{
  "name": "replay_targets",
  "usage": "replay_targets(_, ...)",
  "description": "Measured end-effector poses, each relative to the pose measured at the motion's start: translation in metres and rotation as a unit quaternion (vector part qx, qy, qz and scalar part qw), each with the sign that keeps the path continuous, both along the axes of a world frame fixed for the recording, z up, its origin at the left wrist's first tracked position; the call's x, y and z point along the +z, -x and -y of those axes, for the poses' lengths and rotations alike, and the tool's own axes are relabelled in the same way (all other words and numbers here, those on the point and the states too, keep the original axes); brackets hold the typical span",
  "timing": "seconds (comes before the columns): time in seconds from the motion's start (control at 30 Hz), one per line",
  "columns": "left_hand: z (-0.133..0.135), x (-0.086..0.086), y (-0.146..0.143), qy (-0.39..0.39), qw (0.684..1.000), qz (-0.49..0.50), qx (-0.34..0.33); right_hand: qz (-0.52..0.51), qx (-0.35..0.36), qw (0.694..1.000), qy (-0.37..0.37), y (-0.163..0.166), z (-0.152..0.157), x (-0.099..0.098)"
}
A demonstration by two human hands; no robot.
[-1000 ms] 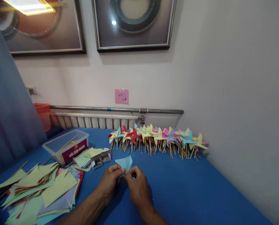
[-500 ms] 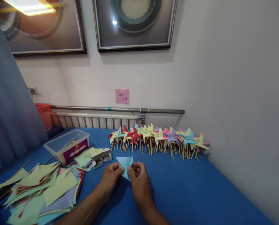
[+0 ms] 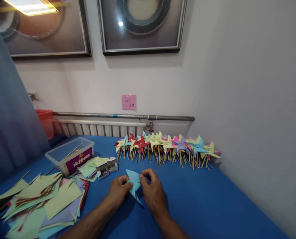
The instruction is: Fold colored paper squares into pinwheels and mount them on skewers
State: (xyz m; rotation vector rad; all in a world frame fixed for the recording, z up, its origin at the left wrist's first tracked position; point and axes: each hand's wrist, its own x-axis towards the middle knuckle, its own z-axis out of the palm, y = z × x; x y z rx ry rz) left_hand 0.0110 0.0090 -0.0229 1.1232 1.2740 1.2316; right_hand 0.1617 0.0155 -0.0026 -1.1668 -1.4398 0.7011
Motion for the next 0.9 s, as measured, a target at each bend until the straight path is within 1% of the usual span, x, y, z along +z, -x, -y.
replay_targets(0.13, 0.000, 0.001, 0.001, -0.011, 1.000, -0.015, 0.011, 0.093, 0.011, 0.994, -0.055, -0.004, 0.008, 0.010)
replay_targets(0.23, 0.000, 0.003, 0.002, -0.013, 1.000, -0.020, 0.019, 0.125, 0.039, 0.990, -0.057, -0.004, 0.013, 0.014)
replay_targets(0.3, 0.000, 0.004, 0.003, -0.011, 1.000, -0.018, 0.014, 0.130, 0.046, 0.989, -0.055, -0.006, 0.014, 0.016)
replay_targets(0.4, 0.000, 0.007, 0.004, -0.017, 1.000, -0.008, 0.004, 0.109, 0.035, 0.993, -0.042, -0.011, 0.008, 0.017)
replay_targets(0.53, 0.002, 0.012, 0.006, -0.022, 0.999, 0.000, -0.027, 0.109, 0.048, 0.993, 0.001, -0.019, -0.003, 0.012)
replay_targets(0.63, 0.006, 0.012, 0.006, -0.022, 0.998, -0.016, -0.050, 0.115, 0.052, 0.992, 0.004, -0.019, -0.006, 0.008)
replay_targets(0.7, 0.007, 0.011, 0.006, -0.023, 0.998, -0.023, -0.051, 0.142, 0.039, 0.989, -0.012, -0.017, -0.004, 0.007)
replay_targets(0.8, 0.007, 0.009, 0.006, -0.027, 0.998, -0.037, -0.034, 0.221, 0.014, 0.974, -0.053, -0.013, 0.002, 0.009)
replay_targets(0.9, 0.005, 0.008, 0.007, -0.024, 0.998, -0.051, -0.014, 0.257, 0.025, 0.962, -0.093, -0.010, 0.009, 0.013)
